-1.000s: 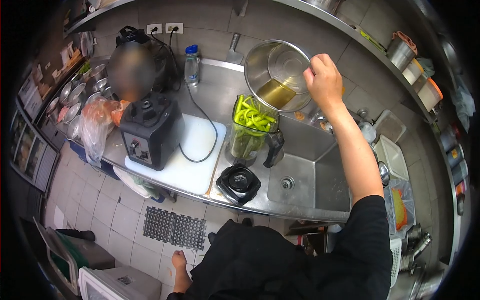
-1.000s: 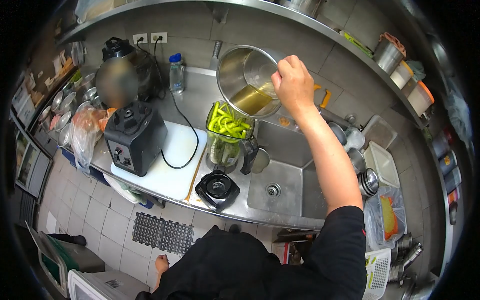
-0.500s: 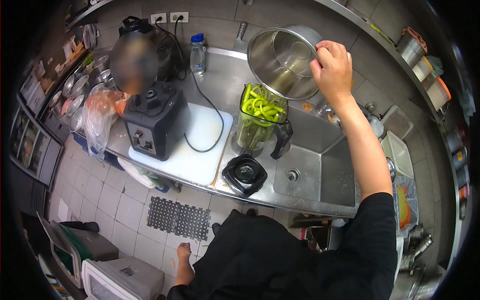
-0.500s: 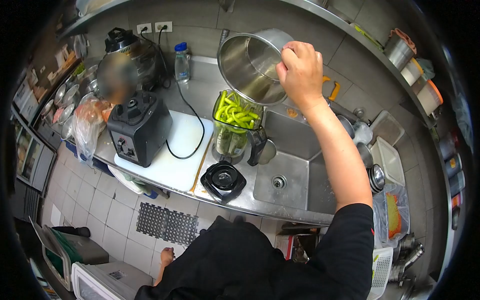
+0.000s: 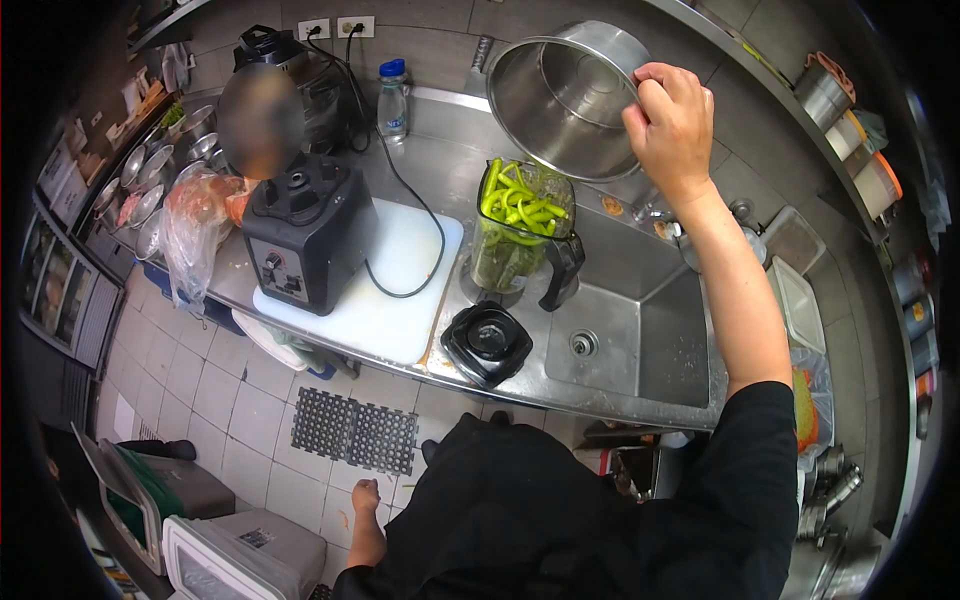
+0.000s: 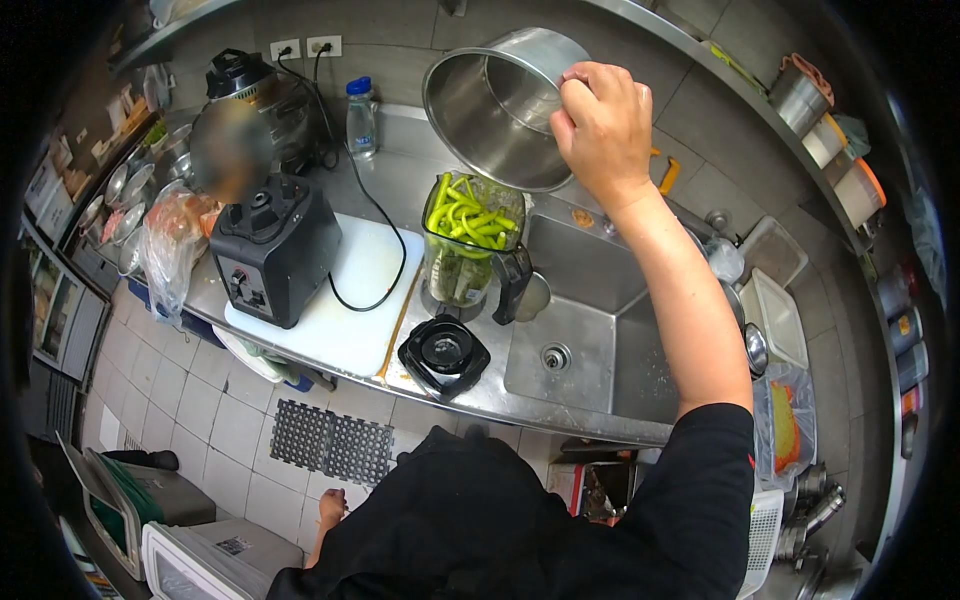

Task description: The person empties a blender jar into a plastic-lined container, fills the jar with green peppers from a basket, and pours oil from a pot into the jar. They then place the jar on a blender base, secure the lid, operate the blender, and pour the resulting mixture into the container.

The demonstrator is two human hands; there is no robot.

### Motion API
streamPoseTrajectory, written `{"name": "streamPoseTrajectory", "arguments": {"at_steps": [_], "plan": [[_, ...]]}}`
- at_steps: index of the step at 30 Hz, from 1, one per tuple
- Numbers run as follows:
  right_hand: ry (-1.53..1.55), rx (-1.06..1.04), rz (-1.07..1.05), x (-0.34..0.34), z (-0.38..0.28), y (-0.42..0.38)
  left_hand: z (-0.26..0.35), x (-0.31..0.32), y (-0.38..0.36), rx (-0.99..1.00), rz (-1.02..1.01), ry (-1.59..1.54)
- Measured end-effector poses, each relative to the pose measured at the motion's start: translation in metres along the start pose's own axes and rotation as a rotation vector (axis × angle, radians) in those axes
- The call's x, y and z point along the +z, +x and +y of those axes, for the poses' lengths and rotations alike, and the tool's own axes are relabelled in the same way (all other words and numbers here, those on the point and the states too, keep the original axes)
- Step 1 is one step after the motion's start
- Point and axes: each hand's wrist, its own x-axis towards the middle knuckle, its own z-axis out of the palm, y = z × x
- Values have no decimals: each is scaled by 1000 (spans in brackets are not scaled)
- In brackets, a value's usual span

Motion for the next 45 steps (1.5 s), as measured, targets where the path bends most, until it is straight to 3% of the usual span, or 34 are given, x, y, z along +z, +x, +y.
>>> {"name": "streamPoseTrajectory", "arguments": {"at_steps": [3, 6, 8, 9, 11, 12, 14, 16, 17, 19, 22, 24, 26, 28, 29, 31, 36, 38, 40, 41, 43, 44, 45], "plan": [[-10, 9, -1, 0, 1, -2, 1, 1, 1, -10, -5, -13], [3, 161, -66, 12, 7, -26, 0, 4, 4, -16, -14, -28], [19, 493, -156, 25, 11, -53, 2, 4, 4, -7, -17, -34], [16, 495, -153, 33, 18, -71, 5, 4, 0, -9, -18, -23], [-97, 784, -140, 52, 39, -110, 5, 4, -2, -1, -14, -47], [-102, 792, -142, 57, 48, -128, 5, 2, -4, 2, -14, -38], [-80, 1251, -265, 65, 62, -165, 7, -4, -9, -3, -34, -27], [-42, 1366, -193, 75, 58, -204, 7, -10, -10, -20, -53, -33], [92, 1524, -177, 82, 55, -222, 6, -12, -9, -20, -43, -21], [205, 1728, -289, 80, 32, -238, 9, -14, -12, -30, -31, 2], [164, 1838, -334, 110, 25, -354, 33, -22, -22, -94, -32, 13], [120, 1933, -342, 103, 11, -417, 41, -15, -26, -121, -53, -193], [186, 2070, -207, 89, -2, -494, 55, -13, -34, -78, -93, -136], [156, 2166, -314, 67, -11, -560, 85, -15, -50, 40, -189, 93], [170, 2233, -413, 62, -12, -589, 93, -13, -57, 15, -168, 67], [105, 2322, -348, 59, -24, -664, 116, -16, -71, -67, -167, 124], [-12, 2539, -187, 58, -31, -745, 130, 9, -63, -244, -197, 165], [-38, 2626, -109, 61, -40, -792, 159, 15, -64, -101, -301, 402], [179, 2713, -18, 64, -37, -823, 177, 29, -61, -138, -284, 312], [168, 2723, -23, 63, -35, -830, 188, 39, -59, -83, -297, 297], [238, 2888, -308, 58, -24, -807, 213, 58, -59, -13, -328, 294], [241, 2895, -317, 53, -17, -794, 224, 63, -56, 5, -340, 304], [233, 2895, -368, 46, -11, -786, 230, 65, -50, 115, -350, 481]]}}
